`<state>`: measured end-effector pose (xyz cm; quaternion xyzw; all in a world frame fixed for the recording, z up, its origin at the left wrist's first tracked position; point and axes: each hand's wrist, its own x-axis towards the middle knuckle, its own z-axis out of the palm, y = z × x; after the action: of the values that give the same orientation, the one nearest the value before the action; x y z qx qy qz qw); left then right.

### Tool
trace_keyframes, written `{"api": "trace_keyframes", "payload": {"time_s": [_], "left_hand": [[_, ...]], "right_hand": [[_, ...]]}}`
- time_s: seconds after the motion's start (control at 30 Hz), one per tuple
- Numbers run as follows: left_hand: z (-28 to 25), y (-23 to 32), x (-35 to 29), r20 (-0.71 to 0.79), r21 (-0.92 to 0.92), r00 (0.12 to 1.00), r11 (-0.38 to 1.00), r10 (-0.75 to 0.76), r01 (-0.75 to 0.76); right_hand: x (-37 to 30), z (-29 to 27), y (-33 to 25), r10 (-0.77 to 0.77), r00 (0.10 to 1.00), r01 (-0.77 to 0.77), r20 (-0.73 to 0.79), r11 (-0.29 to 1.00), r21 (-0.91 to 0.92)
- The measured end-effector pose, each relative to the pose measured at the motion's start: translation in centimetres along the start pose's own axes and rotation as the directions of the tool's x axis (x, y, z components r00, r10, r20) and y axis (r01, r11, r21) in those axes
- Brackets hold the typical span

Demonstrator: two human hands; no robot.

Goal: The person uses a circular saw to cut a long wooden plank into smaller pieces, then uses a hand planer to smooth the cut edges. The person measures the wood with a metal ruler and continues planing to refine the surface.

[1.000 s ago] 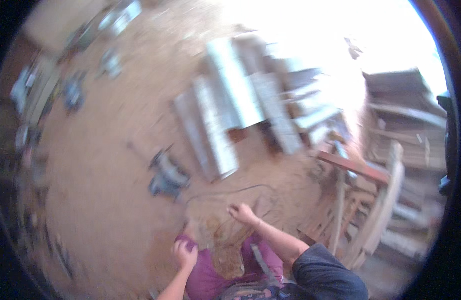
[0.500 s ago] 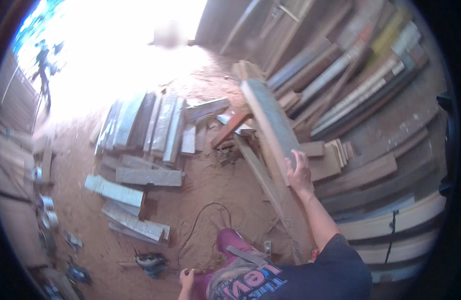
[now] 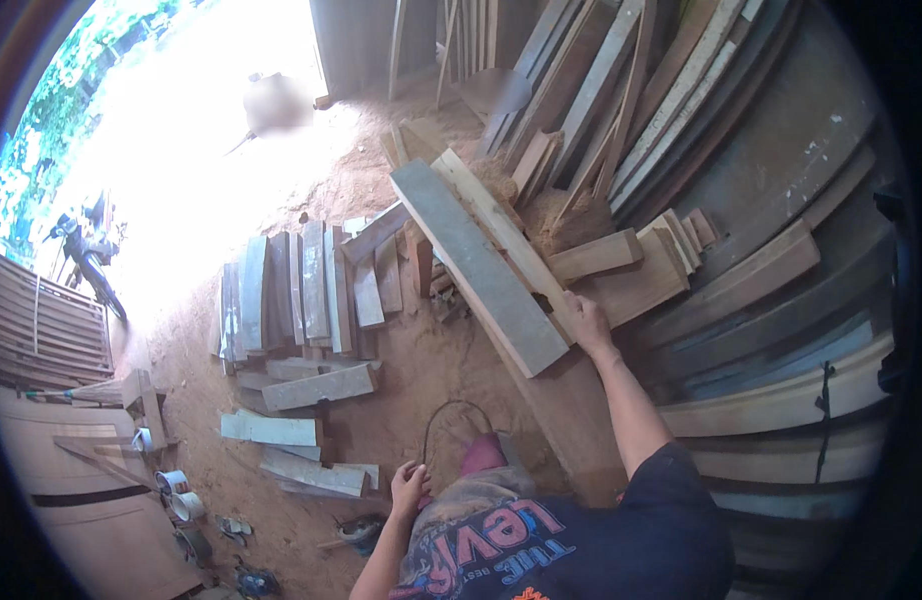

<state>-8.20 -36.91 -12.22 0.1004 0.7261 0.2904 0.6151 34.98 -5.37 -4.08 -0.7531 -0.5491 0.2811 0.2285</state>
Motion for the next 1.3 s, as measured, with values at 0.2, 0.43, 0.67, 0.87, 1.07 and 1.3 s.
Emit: {"api": "trace_keyframes", "payload": {"time_s": [0.2, 0.43, 0.67, 0.87, 1.07, 1.3], "left_hand": [[-1.4, 1.4, 1.6, -0.03, -0.033, 0.998, 0.998, -0.051, 0.05], [-3.1, 2.3, 3.1, -0.01, -0.14, 1.0, 0.99, 0.015, -0.016], [1.3, 15.2, 3.1, 0.252, -0.165, 0.937, 0.965, 0.243, -0.206], [4.1, 30.0, 2.1, 0.509, -0.265, 0.75, 0.906, 0.421, -0.329], [1.5, 35.1, 4.1, 0.482, -0.479, 0.797, 0.871, 0.364, -0.109], [-8.9, 29.6, 13.2, 0.23, -0.504, 0.961, 0.863, 0.156, -0.02]], "right_hand": [[1.3, 0.7, 0.7, -0.047, 0.985, 0.037, -0.165, 0.997, -0.06], [1.9, -3.5, -1.7, -0.05, 0.966, 0.033, -0.254, 0.997, -0.069], [-2.0, -1.2, -10.1, -0.032, 0.972, 0.078, -0.234, 0.979, 0.188], [-5.9, 4.9, -21.5, -0.079, 0.783, -0.556, 0.616, 0.354, 0.752], [-9.3, 16.4, -28.7, -0.67, 0.159, -0.987, 0.725, -0.08, 0.143], [-8.5, 23.3, -25.7, 0.049, 0.376, -0.675, 0.925, 0.699, 0.237]]}}
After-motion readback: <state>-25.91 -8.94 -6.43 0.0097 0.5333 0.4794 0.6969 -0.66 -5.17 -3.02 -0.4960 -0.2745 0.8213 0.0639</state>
